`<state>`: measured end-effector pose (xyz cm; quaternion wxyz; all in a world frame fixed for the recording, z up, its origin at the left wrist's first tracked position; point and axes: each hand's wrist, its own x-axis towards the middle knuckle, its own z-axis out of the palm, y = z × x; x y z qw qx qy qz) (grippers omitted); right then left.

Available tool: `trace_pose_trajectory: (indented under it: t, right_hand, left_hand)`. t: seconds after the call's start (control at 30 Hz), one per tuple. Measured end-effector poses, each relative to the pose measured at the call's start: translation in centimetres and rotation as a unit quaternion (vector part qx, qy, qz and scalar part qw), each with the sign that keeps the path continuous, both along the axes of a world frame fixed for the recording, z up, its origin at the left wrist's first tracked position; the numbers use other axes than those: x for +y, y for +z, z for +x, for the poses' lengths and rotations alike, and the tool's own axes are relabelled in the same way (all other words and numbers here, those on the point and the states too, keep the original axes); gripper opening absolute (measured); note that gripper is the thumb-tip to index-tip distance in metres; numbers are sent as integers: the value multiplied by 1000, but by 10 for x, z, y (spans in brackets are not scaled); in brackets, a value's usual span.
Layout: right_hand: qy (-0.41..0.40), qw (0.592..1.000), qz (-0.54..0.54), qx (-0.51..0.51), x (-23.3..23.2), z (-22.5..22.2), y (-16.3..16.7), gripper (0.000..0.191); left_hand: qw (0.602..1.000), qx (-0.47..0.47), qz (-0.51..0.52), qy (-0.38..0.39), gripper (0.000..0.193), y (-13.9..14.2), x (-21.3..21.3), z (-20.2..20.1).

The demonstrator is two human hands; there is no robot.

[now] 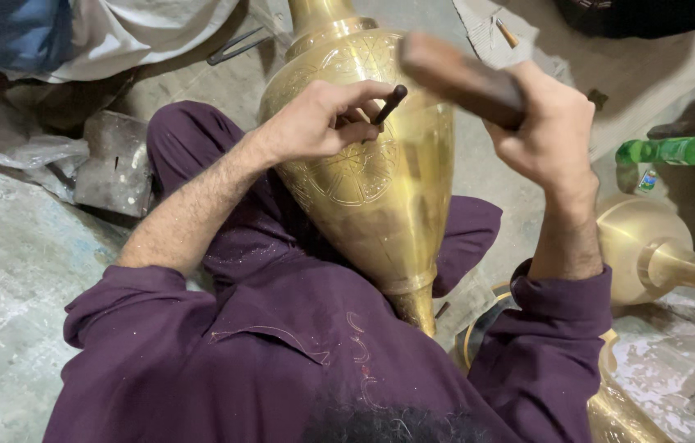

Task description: The person sits on the floor holding a large brass vase on their lap and engraves decorative patterns into its surface. They hold a small punch against the brass with one hand and strike it with a wooden mallet in the other hand, repositioning the punch repeatedly to work across the engraved design.

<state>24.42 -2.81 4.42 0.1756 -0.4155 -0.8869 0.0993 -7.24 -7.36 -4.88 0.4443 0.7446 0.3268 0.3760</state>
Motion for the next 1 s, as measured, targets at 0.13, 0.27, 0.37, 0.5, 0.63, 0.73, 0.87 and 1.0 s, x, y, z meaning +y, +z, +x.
trace_pose_trajectory:
  t: [0.13,0.27,0.37,0.5,0.63,0.73,0.87,1.0]
  right_hand:
    - [-10,999,-18,29,-6,6,-6,32]
    - [-17,998,-38,52,-12,11,-13,30]
    - [-40,997,-52,38,-15,17,-29,32]
    - [-129,975,-146,104,-27,31,-65,33]
    - [-163,969,-175,54,-49,46,-105,37]
    - [-201,959,-192,52,-74,57,-123,34]
    - [-278,927,-239,78,-105,59,-138,30]
    - [-293,930,-196,102,-121,57,-149,35]
  left_hand:
    - [999,27,33,-19,44,4,3,-1]
    - [999,39,5,-34,49,3,6,-1]
    - [998,19,44,-40,44,3,10,-1]
    - [987,-132,-81,33,47,5,3,1]
    - [992,-55,-112,35,52,10,13,8]
    - [998,30,12,-50,49,15,37,21]
    - [964,112,54,-234,47,22,78,46]
    - [890,262,-1,-374,55,32,94,74]
